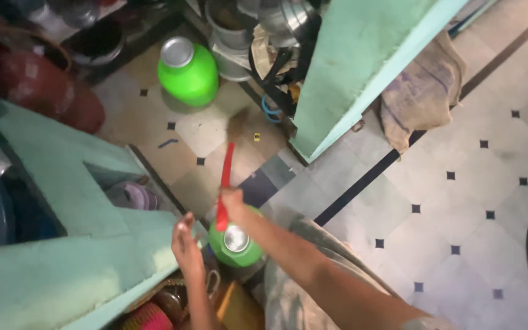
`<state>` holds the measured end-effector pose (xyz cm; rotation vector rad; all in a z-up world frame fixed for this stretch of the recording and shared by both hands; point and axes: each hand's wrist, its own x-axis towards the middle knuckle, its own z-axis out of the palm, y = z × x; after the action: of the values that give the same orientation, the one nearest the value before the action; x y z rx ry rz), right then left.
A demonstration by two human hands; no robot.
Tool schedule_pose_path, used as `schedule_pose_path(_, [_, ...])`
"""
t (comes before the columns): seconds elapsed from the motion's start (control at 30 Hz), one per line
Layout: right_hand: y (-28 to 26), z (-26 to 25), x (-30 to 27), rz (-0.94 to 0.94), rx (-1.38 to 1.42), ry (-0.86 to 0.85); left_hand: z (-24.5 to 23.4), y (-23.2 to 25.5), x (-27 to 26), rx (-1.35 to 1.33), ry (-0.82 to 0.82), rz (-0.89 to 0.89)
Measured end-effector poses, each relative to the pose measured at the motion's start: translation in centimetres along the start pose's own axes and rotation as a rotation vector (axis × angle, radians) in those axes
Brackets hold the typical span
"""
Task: The person sweeps the floor using a broom, moving trash and debris toward a central area, and then moves a blue stool and several bags to sweep the space underneath them.
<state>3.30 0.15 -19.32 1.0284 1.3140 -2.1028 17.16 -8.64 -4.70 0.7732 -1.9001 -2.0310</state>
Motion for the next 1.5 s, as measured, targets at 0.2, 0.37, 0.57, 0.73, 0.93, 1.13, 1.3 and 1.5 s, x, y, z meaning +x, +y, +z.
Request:
schedule_pose_path(0.2, [-3.4, -10.8, 7.6, 0.041, -0.119, -0.188, -5.1, -9.2, -4.2, 0.024, 0.048, -0.096])
schedule_pose_path(0.37, [3.0, -17.3, 0.2, -0.029, 0.021, -0.062, -3.8, -14.6, -8.0, -0.052, 0.173, -0.233])
schedule_pose_path(0.57, [5.4, -13.6, -14.0, 0.051, 0.214, 0.063, 1.8, -9.3, -7.8, -0.085, 0.081, -0.071])
schedule_pose_path(0.73, [2.3, -15.3, -14.0, 0.171, -0.026, -0.158, 6.7, -4.3, -11.7, -0.008, 0.126, -0.075])
schedule_pose_path(0.93, [-3.1, -28.5, -1.0, 0.134, -0.469, -0.416, 10.4, -6.4, -18.6, 0.017, 0.132, -0.165])
schedule_pose_path(1.13, [-5.5, -40.4, -7.2, 0.278, -0.213, -0.288, 12.7, -7.4, -21.5, 0.020, 0.120, -0.214])
schedule_pose_path(1.3, [-2.7, -38.2, -16.6, 0.380, 0.030, -0.266, 15.2, -6.4, -23.1, -0.004, 0.090, -0.077])
schedule_pose_path(1.5, [-4.7, -37.0, -8.5, 0.231, -0.251, -0.476, 16.5, -4.0, -31.1, 0.022, 0.123, -0.045])
